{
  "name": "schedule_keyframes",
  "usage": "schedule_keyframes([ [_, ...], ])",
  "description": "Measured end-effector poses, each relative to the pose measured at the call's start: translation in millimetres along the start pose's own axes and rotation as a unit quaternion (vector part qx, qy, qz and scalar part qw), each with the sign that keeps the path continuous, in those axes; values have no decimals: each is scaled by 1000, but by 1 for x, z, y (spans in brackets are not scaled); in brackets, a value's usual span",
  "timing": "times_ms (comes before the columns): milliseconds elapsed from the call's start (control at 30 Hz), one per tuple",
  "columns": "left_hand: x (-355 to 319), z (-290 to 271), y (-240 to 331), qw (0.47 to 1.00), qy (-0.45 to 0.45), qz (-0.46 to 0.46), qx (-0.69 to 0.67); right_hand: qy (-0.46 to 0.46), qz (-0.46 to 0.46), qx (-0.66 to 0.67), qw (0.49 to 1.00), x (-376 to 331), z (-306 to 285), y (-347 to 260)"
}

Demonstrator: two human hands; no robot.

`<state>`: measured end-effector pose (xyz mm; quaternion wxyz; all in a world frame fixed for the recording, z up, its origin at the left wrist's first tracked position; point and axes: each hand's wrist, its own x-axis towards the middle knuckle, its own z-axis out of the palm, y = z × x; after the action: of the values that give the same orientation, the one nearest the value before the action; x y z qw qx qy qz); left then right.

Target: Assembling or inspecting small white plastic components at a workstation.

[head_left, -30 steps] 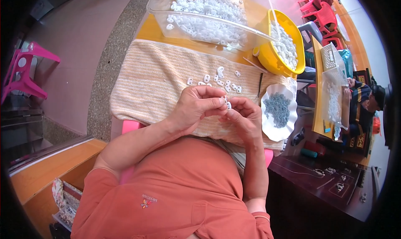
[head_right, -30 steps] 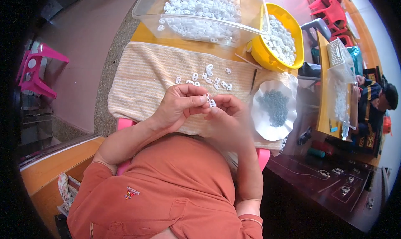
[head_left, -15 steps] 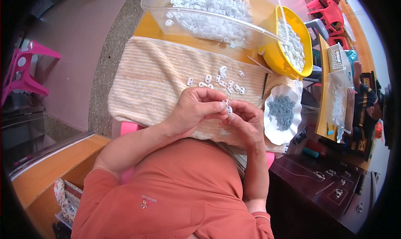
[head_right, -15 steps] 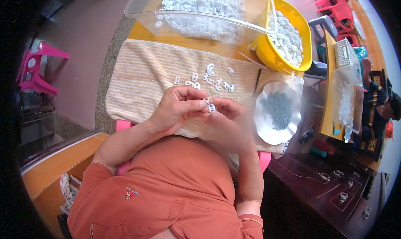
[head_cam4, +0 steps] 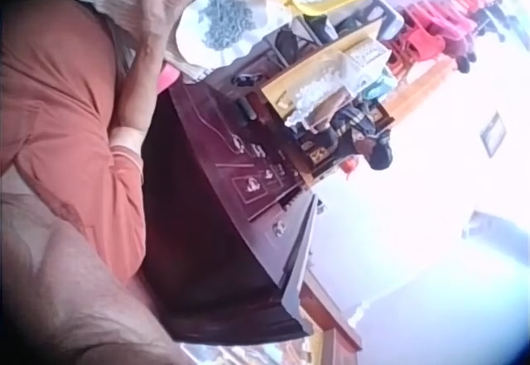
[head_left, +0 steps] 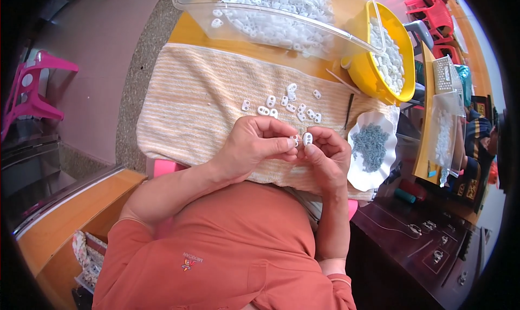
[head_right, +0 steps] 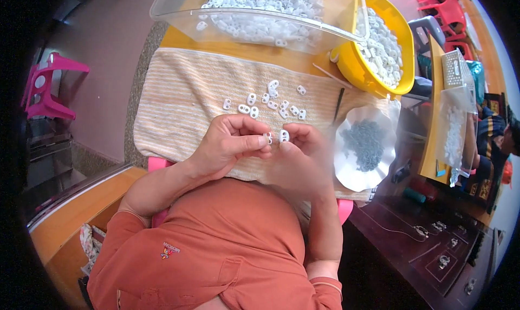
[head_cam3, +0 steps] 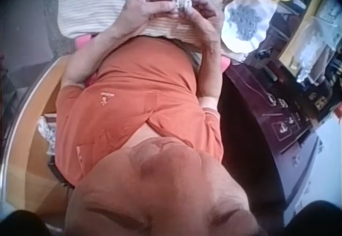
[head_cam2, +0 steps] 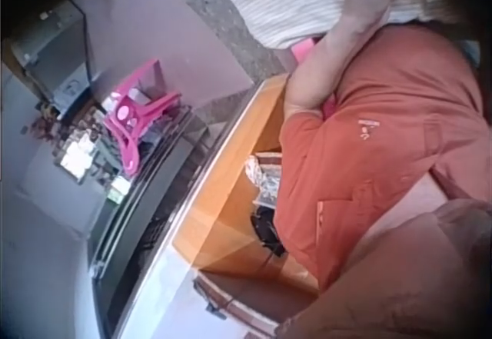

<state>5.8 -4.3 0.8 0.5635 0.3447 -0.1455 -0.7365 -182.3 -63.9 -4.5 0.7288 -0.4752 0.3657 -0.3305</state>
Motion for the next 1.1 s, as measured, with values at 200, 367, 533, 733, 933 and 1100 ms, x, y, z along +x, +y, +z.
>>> schedule_keyframes([
  [200, 0, -1, -1, 1000, 2, 0, 23, -4, -3, -11, 1000, 0, -2, 2],
  [367, 0, -1, -2, 1000, 0, 3, 30, -11, -1, -18, 1000, -1, -3, 3],
  [533, 0, -1, -2, 999, 0, 6, 32, -10, -2, -12, 1000, -1, -1, 2],
  [733, 0, -1, -3, 1000, 1, 6, 30, 3, -12, -29, 999, -1, -3, 4],
  [933, 0, -2, -4, 999, 2, 10, 31, 3, -20, -34, 999, -2, -6, 7],
  [1100, 0, -2, -4, 1000, 0, 11, 29, 7, -18, -37, 999, -2, -3, 5],
])
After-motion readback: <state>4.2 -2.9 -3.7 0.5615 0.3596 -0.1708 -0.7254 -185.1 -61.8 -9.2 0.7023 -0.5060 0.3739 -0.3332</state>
